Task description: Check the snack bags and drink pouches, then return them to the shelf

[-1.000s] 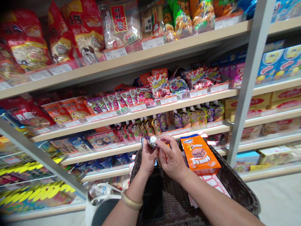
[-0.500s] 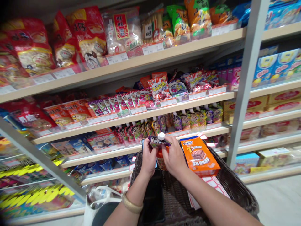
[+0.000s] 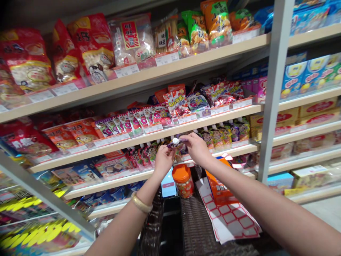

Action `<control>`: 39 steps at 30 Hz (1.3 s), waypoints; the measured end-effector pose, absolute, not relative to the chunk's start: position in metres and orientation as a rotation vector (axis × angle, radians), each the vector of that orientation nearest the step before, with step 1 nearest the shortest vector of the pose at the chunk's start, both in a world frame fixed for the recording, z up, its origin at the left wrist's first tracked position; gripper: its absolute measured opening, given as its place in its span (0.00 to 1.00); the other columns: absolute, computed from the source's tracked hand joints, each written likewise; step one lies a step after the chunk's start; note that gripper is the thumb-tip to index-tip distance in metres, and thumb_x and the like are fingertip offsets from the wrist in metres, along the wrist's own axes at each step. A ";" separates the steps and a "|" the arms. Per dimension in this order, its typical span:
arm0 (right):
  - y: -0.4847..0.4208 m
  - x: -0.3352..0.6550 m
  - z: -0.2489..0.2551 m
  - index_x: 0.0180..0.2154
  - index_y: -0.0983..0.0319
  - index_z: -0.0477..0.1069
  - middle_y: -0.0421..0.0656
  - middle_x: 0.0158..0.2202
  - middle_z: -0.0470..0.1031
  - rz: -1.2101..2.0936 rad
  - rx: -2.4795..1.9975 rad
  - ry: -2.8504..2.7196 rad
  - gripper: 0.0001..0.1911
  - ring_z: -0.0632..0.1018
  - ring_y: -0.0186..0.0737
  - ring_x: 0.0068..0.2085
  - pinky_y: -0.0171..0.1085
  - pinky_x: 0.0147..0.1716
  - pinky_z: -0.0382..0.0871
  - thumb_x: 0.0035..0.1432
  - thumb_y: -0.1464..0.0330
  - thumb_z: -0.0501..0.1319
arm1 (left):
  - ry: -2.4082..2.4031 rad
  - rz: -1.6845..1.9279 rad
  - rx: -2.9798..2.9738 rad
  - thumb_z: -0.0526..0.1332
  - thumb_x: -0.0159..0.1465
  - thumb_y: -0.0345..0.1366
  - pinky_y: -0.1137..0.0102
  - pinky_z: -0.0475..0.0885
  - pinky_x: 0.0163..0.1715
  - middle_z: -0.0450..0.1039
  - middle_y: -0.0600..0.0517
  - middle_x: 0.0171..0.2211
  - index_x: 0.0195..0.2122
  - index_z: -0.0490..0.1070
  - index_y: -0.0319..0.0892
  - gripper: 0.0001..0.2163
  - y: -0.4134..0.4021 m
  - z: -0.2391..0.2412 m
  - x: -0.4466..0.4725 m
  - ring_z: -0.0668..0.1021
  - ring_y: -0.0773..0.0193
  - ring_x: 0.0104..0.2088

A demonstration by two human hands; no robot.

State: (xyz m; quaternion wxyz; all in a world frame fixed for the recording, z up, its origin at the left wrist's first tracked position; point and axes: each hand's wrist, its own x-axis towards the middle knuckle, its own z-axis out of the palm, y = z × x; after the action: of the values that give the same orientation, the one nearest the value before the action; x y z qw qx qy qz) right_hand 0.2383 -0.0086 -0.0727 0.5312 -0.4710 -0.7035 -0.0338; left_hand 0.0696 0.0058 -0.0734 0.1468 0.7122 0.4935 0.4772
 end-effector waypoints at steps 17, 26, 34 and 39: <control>0.067 0.240 -0.104 0.44 0.64 0.79 0.52 0.41 0.82 0.232 -1.739 -1.767 0.12 0.81 0.46 0.46 0.35 0.45 0.69 0.64 0.70 0.57 | 1.614 0.818 1.912 0.57 0.63 0.30 0.74 0.72 0.29 0.81 0.50 0.24 0.19 0.75 0.40 0.16 0.060 -0.097 0.080 0.81 0.65 0.25; 0.075 0.226 -0.112 0.51 0.63 0.70 0.47 0.50 0.74 0.389 -1.830 -1.905 0.16 0.78 0.42 0.46 0.46 0.45 0.75 0.65 0.62 0.61 | 1.477 0.862 1.757 0.58 0.62 0.30 0.71 0.76 0.31 0.80 0.48 0.23 0.19 0.75 0.40 0.14 0.065 -0.097 0.089 0.81 0.63 0.25; 0.054 0.242 -0.111 0.44 0.60 0.79 0.46 0.42 0.83 0.260 -1.675 -1.956 0.12 0.81 0.43 0.45 0.34 0.44 0.71 0.61 0.73 0.59 | 1.272 0.920 1.552 0.55 0.64 0.24 0.75 0.76 0.33 0.82 0.43 0.39 0.37 0.77 0.36 0.11 0.073 -0.106 0.099 0.83 0.67 0.33; 0.030 0.280 -0.103 0.48 0.59 0.77 0.47 0.47 0.79 0.044 -1.634 -1.848 0.17 0.79 0.46 0.47 0.39 0.47 0.70 0.61 0.73 0.55 | 1.226 0.934 1.510 0.59 0.63 0.27 0.74 0.77 0.34 0.81 0.42 0.43 0.42 0.77 0.37 0.09 0.076 -0.109 0.103 0.83 0.66 0.35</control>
State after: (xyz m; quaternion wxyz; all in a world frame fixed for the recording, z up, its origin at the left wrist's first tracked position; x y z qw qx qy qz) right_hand 0.2803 0.0298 -0.1029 0.3310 -0.6250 -0.7068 0.0168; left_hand 0.1031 0.0760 -0.1094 0.4724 0.6168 0.5009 0.3814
